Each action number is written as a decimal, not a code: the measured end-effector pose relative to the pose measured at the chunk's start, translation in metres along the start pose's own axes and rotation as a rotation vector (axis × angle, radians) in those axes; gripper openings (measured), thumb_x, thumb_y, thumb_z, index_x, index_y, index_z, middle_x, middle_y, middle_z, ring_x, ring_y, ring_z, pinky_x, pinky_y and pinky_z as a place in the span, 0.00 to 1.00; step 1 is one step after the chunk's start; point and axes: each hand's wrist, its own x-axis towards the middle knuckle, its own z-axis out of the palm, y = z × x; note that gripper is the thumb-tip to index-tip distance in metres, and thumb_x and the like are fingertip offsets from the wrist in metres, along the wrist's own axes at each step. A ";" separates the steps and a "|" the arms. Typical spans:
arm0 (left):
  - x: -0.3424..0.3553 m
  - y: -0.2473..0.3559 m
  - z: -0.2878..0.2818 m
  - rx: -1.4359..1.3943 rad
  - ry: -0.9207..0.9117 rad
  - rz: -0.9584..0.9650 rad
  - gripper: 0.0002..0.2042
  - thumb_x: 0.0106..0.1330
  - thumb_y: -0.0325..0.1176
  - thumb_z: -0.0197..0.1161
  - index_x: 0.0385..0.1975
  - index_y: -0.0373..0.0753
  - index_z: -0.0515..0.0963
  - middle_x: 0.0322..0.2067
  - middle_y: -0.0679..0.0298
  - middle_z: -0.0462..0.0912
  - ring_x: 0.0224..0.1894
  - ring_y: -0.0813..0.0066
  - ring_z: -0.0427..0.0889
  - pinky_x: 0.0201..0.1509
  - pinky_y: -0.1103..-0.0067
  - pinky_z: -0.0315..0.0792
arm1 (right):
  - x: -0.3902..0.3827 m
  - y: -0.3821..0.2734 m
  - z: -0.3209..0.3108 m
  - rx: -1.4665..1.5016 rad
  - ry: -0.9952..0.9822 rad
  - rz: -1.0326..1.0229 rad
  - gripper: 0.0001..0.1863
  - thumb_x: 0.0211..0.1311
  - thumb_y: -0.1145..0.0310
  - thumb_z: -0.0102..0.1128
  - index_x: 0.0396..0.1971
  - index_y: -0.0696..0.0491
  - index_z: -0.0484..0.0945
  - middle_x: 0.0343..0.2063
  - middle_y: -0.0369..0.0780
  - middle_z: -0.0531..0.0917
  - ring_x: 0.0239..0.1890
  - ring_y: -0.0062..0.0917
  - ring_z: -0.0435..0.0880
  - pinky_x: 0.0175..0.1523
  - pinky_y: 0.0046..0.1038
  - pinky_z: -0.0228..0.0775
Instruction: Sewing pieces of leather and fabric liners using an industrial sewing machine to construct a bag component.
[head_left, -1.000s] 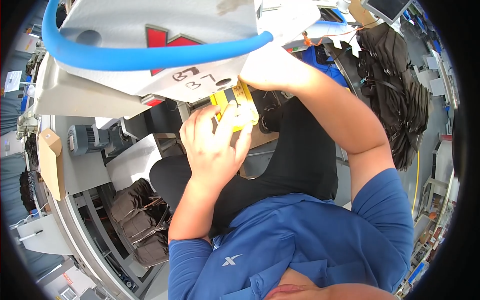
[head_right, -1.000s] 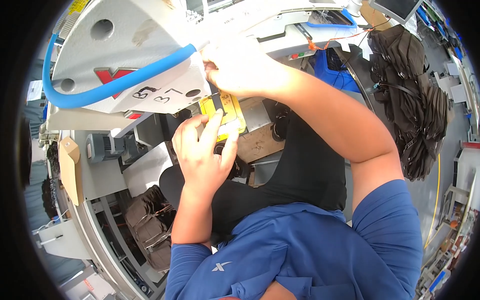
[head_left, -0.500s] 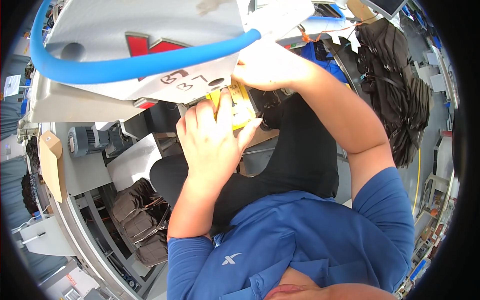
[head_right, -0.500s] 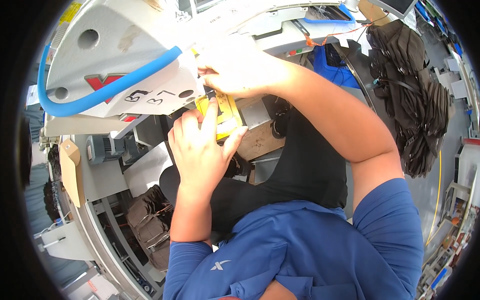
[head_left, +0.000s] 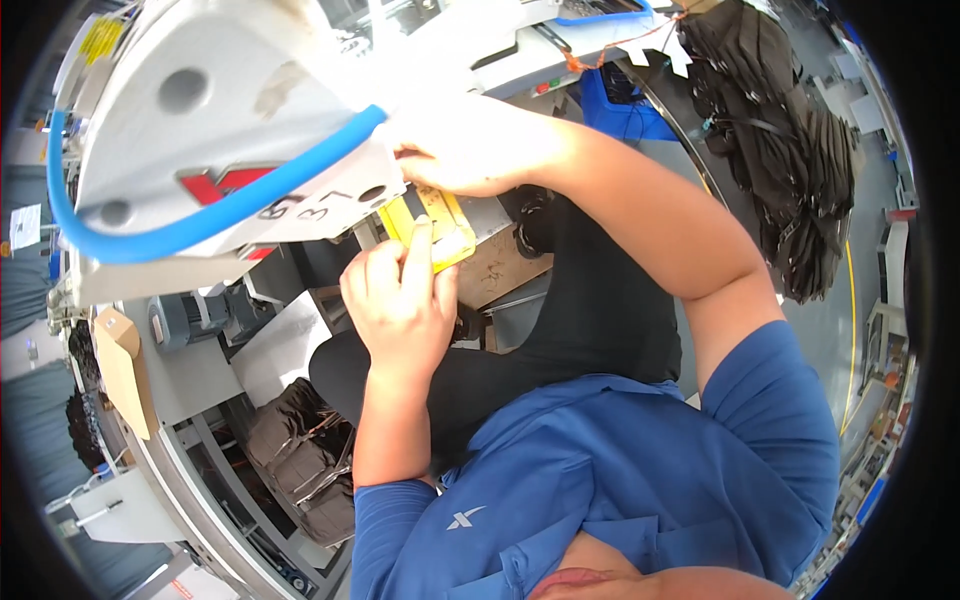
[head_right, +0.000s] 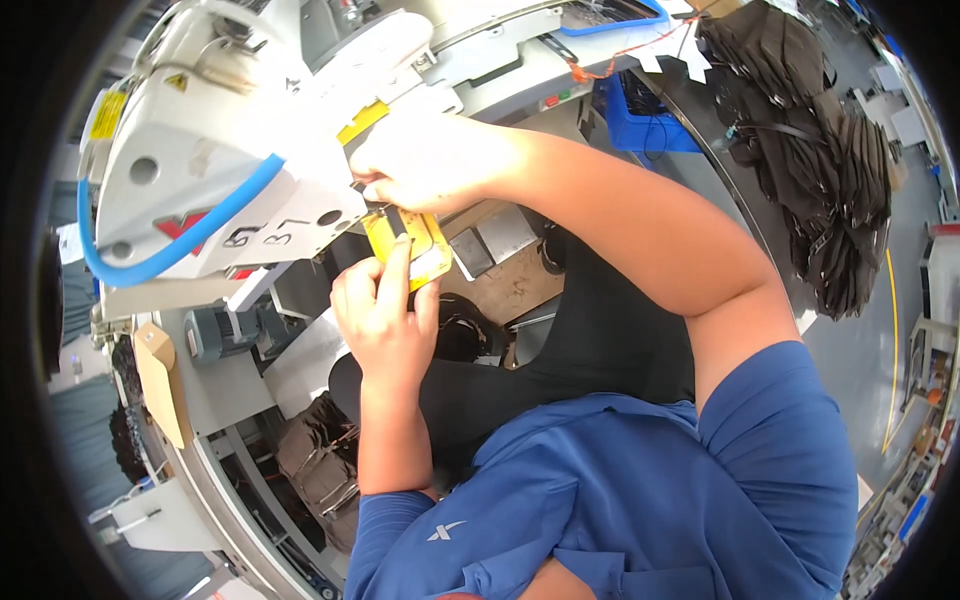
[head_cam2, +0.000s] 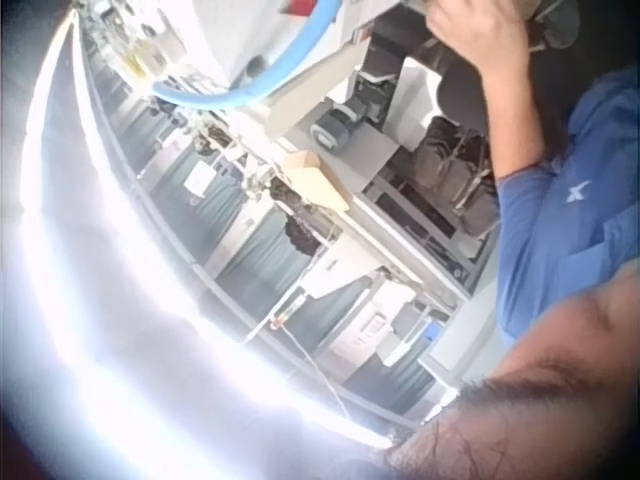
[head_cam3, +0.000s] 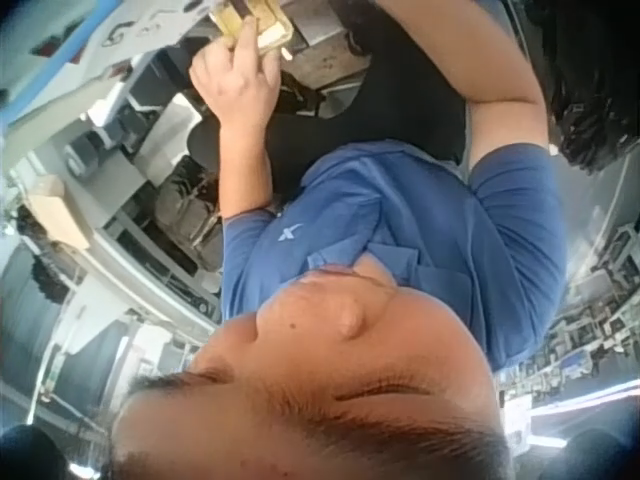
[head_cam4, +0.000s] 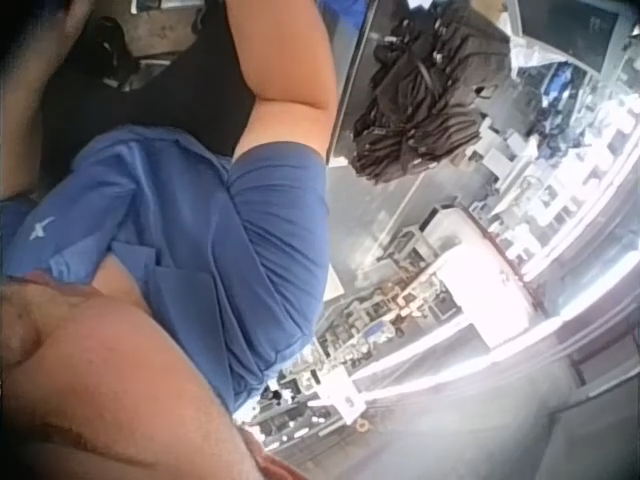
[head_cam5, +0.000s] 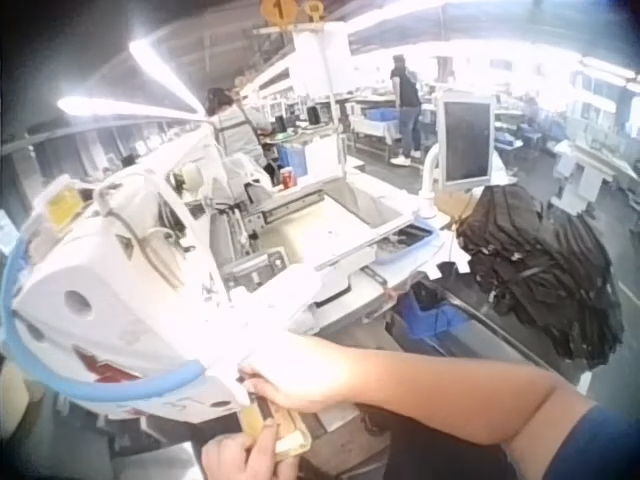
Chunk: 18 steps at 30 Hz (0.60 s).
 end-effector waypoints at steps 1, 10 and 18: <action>0.001 0.000 -0.001 0.001 0.003 -0.001 0.23 0.49 0.35 0.75 0.48 0.40 0.83 0.35 0.61 0.73 0.41 0.61 0.74 0.47 0.67 0.70 | 0.001 0.003 0.005 -0.015 0.067 -0.037 0.10 0.66 0.62 0.56 0.35 0.53 0.79 0.30 0.44 0.83 0.37 0.39 0.83 0.45 0.39 0.73; 0.000 0.007 0.000 0.044 -0.003 0.060 0.26 0.52 0.38 0.76 0.52 0.37 0.82 0.37 0.60 0.75 0.39 0.61 0.74 0.46 0.67 0.71 | -0.005 0.006 0.019 0.092 0.247 0.146 0.12 0.64 0.60 0.59 0.33 0.53 0.82 0.29 0.44 0.84 0.38 0.35 0.85 0.46 0.35 0.75; -0.032 -0.010 0.000 -0.311 0.162 -0.174 0.22 0.56 0.35 0.72 0.50 0.33 0.81 0.39 0.54 0.77 0.44 0.61 0.76 0.48 0.70 0.72 | -0.095 0.028 0.024 0.420 0.509 0.527 0.08 0.68 0.68 0.65 0.34 0.58 0.82 0.21 0.27 0.78 0.23 0.06 0.69 0.28 0.15 0.62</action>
